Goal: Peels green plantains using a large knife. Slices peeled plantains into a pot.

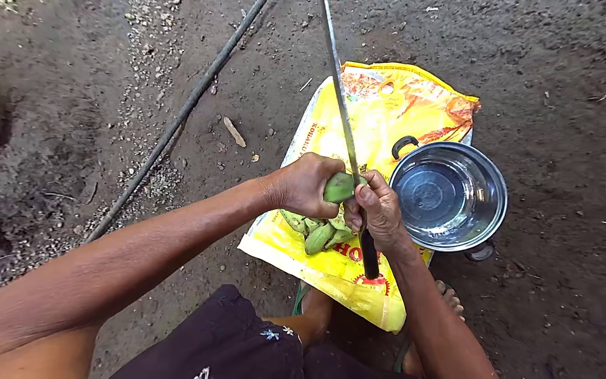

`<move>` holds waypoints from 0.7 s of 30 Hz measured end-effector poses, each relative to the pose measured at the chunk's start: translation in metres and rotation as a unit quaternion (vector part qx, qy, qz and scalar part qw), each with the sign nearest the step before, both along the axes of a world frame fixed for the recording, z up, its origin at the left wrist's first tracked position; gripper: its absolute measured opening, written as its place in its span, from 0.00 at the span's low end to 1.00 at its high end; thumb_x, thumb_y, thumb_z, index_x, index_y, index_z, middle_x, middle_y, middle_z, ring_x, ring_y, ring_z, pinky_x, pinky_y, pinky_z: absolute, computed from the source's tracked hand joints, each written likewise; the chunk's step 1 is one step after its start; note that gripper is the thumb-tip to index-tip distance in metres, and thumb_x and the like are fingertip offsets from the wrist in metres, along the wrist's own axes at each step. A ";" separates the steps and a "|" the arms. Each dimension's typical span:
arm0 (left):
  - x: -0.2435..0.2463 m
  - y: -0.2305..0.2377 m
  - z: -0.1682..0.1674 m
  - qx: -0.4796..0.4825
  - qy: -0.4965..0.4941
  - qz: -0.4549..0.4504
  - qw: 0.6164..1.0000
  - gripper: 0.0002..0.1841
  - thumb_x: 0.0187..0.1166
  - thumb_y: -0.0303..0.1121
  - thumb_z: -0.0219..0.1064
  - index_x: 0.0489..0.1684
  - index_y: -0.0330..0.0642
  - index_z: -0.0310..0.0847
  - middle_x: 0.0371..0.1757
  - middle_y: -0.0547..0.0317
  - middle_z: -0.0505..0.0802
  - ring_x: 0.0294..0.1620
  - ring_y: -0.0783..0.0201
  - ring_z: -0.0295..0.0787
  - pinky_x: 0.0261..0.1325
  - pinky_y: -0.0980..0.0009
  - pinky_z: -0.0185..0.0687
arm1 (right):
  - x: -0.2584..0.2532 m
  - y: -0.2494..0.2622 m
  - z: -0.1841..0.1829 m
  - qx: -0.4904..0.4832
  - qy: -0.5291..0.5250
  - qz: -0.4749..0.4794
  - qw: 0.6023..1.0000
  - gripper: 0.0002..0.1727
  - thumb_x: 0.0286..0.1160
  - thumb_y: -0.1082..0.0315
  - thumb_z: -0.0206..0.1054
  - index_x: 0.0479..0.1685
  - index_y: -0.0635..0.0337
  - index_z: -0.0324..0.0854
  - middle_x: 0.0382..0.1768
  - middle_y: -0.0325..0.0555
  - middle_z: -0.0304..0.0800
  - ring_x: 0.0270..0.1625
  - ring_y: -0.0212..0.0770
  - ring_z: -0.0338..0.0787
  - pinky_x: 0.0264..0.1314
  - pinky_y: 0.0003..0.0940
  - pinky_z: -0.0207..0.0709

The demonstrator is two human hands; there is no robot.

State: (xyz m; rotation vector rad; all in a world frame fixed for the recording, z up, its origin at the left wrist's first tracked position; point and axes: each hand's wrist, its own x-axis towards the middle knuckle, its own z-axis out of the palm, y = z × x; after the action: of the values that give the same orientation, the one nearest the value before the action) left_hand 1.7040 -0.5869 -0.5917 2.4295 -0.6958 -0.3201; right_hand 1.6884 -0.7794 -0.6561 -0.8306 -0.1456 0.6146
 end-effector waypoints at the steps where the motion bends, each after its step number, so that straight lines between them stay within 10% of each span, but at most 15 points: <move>1: -0.001 0.001 -0.005 -0.016 -0.038 -0.008 0.999 0.15 0.50 0.37 0.74 0.31 0.37 0.82 0.24 0.57 0.85 0.25 0.68 0.82 0.27 0.72 0.76 | 0.001 0.000 0.000 0.030 0.028 0.012 0.999 0.16 0.77 0.50 0.71 0.44 0.49 0.73 0.15 0.34 0.75 0.13 0.27 0.74 0.19 0.20 0.74; 7: -0.005 -0.001 -0.019 -0.064 -0.096 -0.004 0.993 0.21 0.63 0.42 0.71 0.44 0.33 0.81 0.39 0.50 0.86 0.38 0.64 0.84 0.39 0.70 0.82 | 0.012 -0.012 -0.007 0.227 0.140 0.136 0.954 0.27 0.70 0.36 0.71 0.40 0.53 0.82 0.19 0.35 0.80 0.17 0.28 0.79 0.23 0.20 0.76; 12: -0.008 -0.006 -0.015 -0.089 -0.014 0.053 0.994 0.17 0.64 0.40 0.71 0.44 0.36 0.81 0.30 0.59 0.88 0.30 0.75 0.84 0.33 0.77 0.80 | 0.015 -0.016 -0.008 0.295 0.214 0.160 0.917 0.29 0.72 0.36 0.69 0.52 0.53 0.81 0.23 0.38 0.83 0.19 0.31 0.83 0.25 0.21 0.79; 17: -0.009 -0.010 0.001 -0.139 0.266 0.221 0.928 0.16 0.77 0.41 0.69 0.54 0.41 0.78 0.32 0.62 0.87 0.28 0.72 0.82 0.34 0.73 0.80 | 0.012 -0.016 -0.013 0.196 0.247 0.106 0.943 0.29 0.76 0.34 0.63 0.50 0.53 0.80 0.19 0.39 0.80 0.16 0.30 0.80 0.21 0.20 0.77; 21: -0.002 -0.004 -0.007 -0.294 0.355 0.329 0.824 0.18 0.92 0.48 0.44 0.55 0.46 0.73 0.34 0.64 0.86 0.27 0.73 0.82 0.33 0.78 0.80 | 0.011 -0.015 -0.002 0.046 0.154 0.030 0.987 0.24 0.90 0.42 0.48 0.70 0.49 0.64 0.20 0.37 0.77 0.15 0.30 0.77 0.20 0.20 0.76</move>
State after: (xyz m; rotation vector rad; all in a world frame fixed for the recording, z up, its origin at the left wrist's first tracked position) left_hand 1.7020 -0.5909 -0.5991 1.6163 0.3486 -0.5697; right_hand 1.6994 -0.7940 -0.6577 -0.6342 0.0817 0.7794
